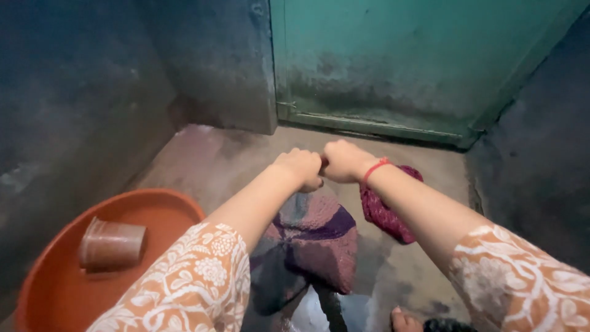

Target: Hand-washing a patterned rug on a bathroom floor using a brush and soap.

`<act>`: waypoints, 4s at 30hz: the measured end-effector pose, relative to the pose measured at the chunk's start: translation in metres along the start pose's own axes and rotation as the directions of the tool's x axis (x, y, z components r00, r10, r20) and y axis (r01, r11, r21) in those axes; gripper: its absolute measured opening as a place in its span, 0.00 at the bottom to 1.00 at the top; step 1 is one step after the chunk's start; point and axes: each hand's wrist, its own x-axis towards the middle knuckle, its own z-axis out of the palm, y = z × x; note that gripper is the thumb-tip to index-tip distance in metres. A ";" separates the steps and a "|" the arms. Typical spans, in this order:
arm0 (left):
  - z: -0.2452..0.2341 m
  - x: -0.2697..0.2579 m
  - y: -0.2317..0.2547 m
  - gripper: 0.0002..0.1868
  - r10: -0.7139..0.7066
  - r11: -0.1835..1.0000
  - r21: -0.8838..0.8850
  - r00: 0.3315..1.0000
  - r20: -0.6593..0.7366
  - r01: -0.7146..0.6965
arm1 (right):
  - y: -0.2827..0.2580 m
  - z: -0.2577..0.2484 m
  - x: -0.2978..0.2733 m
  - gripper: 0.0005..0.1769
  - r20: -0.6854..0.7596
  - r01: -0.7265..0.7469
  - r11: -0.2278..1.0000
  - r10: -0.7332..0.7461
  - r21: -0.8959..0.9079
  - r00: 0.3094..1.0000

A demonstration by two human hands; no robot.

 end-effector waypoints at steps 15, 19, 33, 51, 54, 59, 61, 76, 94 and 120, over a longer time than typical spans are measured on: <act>0.131 0.125 -0.034 0.28 -0.050 0.993 -0.090 0.979 0.199 0.069 | 0.072 0.131 0.041 0.26 0.208 -0.102 0.989 0.077 0.110 0.975; 0.161 0.158 -0.031 0.30 -0.042 0.995 -0.085 0.983 0.177 0.058 | 0.110 0.173 0.043 0.32 0.167 -0.085 0.988 0.063 0.130 0.984; 0.169 0.209 0.033 0.46 -0.002 0.994 -0.110 0.975 0.224 0.028 | 0.159 0.147 -0.008 0.39 0.223 -0.429 0.903 0.419 -0.006 0.880; 0.284 0.303 0.080 0.46 0.067 0.899 -0.438 0.978 0.199 0.027 | 0.262 0.237 -0.042 0.49 0.133 -0.695 0.608 0.708 0.384 0.693; 0.344 0.336 0.085 0.40 0.070 0.743 -0.667 0.985 0.157 0.054 | 0.257 0.224 -0.034 0.53 0.210 -0.761 0.438 0.784 0.479 0.584; 0.333 0.322 0.090 0.36 -0.018 0.609 -0.771 0.975 0.222 0.187 | 0.258 0.238 -0.029 0.43 0.207 -0.709 0.302 0.820 0.637 0.534; 0.329 0.316 0.085 0.37 -0.045 0.500 -0.846 0.981 0.190 0.186 | 0.250 0.239 -0.024 0.34 0.225 -0.632 0.248 0.789 0.734 0.572; 0.343 0.248 -0.070 0.23 -0.154 0.601 -0.770 0.976 0.153 0.215 | 0.134 0.246 0.053 0.46 0.388 -0.572 0.331 0.480 0.751 0.787; 0.308 0.119 -0.121 0.38 -0.221 0.947 -0.113 0.866 0.449 0.301 | 0.109 0.292 0.058 0.53 0.638 -0.543 0.839 0.427 -0.017 0.641; 0.285 0.111 -0.127 0.56 -0.309 0.945 0.059 0.825 0.473 0.320 | 0.064 0.309 0.044 0.53 0.281 0.258 0.951 -0.205 -0.169 0.938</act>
